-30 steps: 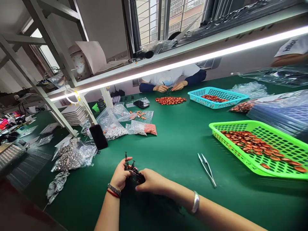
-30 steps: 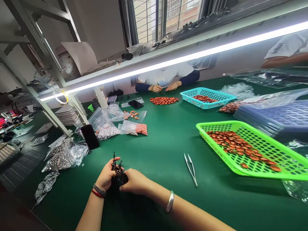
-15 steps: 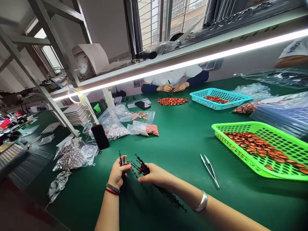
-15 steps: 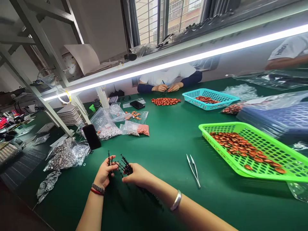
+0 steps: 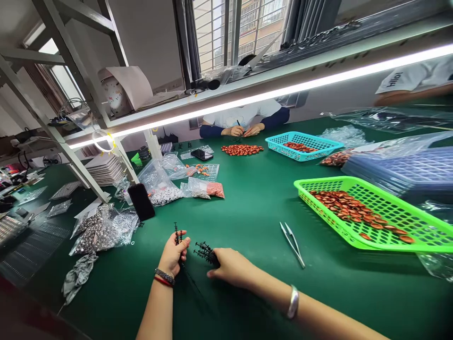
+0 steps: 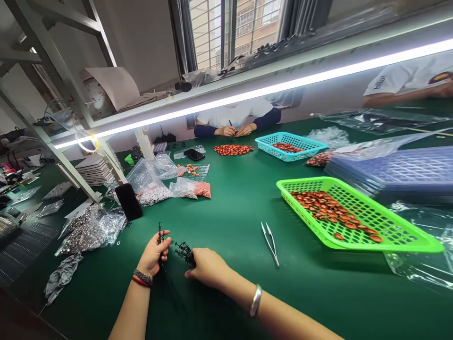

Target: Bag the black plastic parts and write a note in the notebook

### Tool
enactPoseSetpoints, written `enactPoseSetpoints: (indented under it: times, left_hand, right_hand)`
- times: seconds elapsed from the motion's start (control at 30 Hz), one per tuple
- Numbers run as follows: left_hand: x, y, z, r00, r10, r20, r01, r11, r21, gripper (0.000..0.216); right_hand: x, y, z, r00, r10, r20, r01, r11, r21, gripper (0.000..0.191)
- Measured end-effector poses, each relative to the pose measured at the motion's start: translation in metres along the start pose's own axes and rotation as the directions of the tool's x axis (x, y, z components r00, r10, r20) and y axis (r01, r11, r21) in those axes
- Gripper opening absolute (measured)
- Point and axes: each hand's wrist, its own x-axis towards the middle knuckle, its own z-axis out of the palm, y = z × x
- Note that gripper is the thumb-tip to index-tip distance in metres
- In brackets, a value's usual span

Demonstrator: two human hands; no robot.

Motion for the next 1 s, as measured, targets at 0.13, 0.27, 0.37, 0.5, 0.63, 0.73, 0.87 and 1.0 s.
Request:
enactPoseSetpoints:
  times: [0.13, 0.27, 0.37, 0.5, 0.63, 0.73, 0.87, 1.0]
  left_hand:
    - [0.000, 0.000, -0.001, 1.000, -0.010, -0.011, 0.009, 1.000, -0.026, 0.059]
    - [-0.001, 0.000, -0.001, 0.999, -0.035, -0.027, 0.033, 0.997, -0.069, 0.057]
    - [-0.001, 0.000, -0.001, 0.998, -0.048, -0.039, 0.044, 0.994, -0.102, 0.054]
    - [-0.001, -0.001, 0.000, 0.997, -0.054, -0.060, 0.044, 0.988, -0.149, 0.050]
    - [0.000, 0.000, -0.002, 0.993, -0.064, -0.095, 0.043, 0.976, -0.213, 0.045]
    - [0.002, 0.001, -0.005, 0.992, -0.065, -0.112, 0.033, 0.964, -0.263, 0.042]
    - [0.004, 0.000, -0.007, 0.991, -0.055, -0.121, 0.014, 0.951, -0.310, 0.039]
    - [0.005, 0.000, -0.008, 0.990, -0.053, -0.134, 0.007, 0.946, -0.324, 0.037]
  right_hand:
    - [-0.003, 0.000, 0.009, 1.000, 0.010, 0.004, -0.010, 0.999, -0.050, 0.021]
    - [-0.006, 0.003, 0.002, 0.999, -0.019, 0.042, 0.018, 1.000, 0.016, 0.021]
    - [-0.007, -0.001, -0.001, 0.996, -0.052, 0.066, 0.042, 0.989, 0.144, 0.018]
    - [0.000, -0.015, 0.012, 0.988, -0.084, 0.126, 0.035, 0.935, 0.352, 0.010]
    - [0.011, -0.028, 0.032, 0.983, -0.097, 0.155, 0.015, 0.888, 0.460, 0.024]
    - [0.017, -0.031, 0.041, 0.976, -0.111, 0.186, 0.000, 0.857, 0.515, 0.024]
    - [0.022, -0.028, 0.043, 0.967, -0.154, 0.202, 0.004, 0.804, 0.595, 0.022]
    - [0.021, -0.025, 0.036, 0.955, -0.199, 0.218, 0.013, 0.767, 0.641, 0.020]
